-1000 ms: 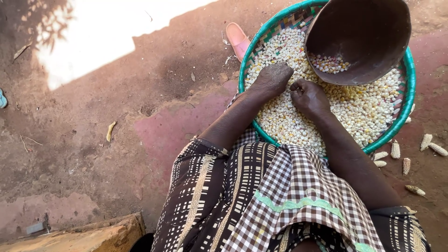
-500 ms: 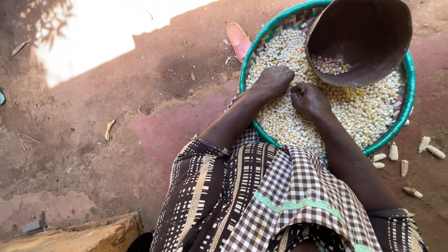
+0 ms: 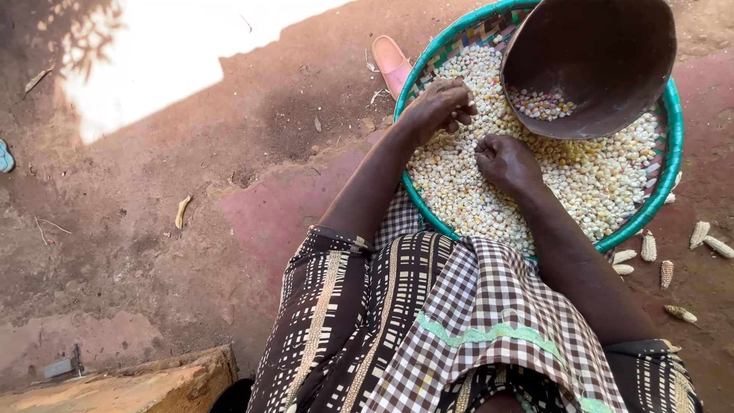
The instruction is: Sorting through a large basin of corn kernels by hand to remove impurities or damaged kernels.
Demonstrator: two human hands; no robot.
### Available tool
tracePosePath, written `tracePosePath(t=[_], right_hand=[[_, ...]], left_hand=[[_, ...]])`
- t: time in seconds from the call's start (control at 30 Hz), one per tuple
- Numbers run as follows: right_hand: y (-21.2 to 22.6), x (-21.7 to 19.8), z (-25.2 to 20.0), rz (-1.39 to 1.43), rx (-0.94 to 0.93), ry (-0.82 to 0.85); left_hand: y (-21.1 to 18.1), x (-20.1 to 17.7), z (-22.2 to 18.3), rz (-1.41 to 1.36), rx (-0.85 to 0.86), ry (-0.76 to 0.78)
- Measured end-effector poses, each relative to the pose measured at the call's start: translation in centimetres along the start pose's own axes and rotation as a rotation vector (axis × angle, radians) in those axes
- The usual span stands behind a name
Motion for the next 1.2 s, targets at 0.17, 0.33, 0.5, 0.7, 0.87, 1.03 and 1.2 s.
tracePosePath(t=[0.17,0.33,0.5,0.7,0.87,1.03,1.2], right_hand=[[1.0,0.0,0.0,0.008,-0.034,0.005],[-0.8,0.5,0.0,0.0,-0.082,0.006],[1.1,-1.5,-2.2,0.076,-0.093,-0.036],[2.5,-5.6,-3.5,0.314,-0.077,-0.115],[-0.3,-5.2,-2.3,0.099,0.113,-0.064],[-3.5,-4.4,-2.2,0.116,0.023,-0.18],[-3.4,-3.5,-2.1,0.554,0.171,-0.165]], left_hand=[[-2.5,1.7,-2.2,-0.231,-0.167,0.152],[0.9,1.8,0.5,0.5,0.204,0.053],[3.6,4.1,3.3,1.274,0.319,0.002],[4.5,6.2,3.3,1.156,0.861,0.007],[4.8,5.8,2.9,1.305,0.573,0.097],[3.1,6.1,1.7,1.305,0.49,0.115],[1.0,6.3,-1.0,1.219,0.441,0.126]])
Point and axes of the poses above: each hand's wrist, its own z-axis towards the middle knuckle, its own x-axis out of the palm, y = z × x, the point moved 9 cm from there along z, towards the middle knuckle, and after that the axes turned 13 degrees about -y, right-handed, at the moved point
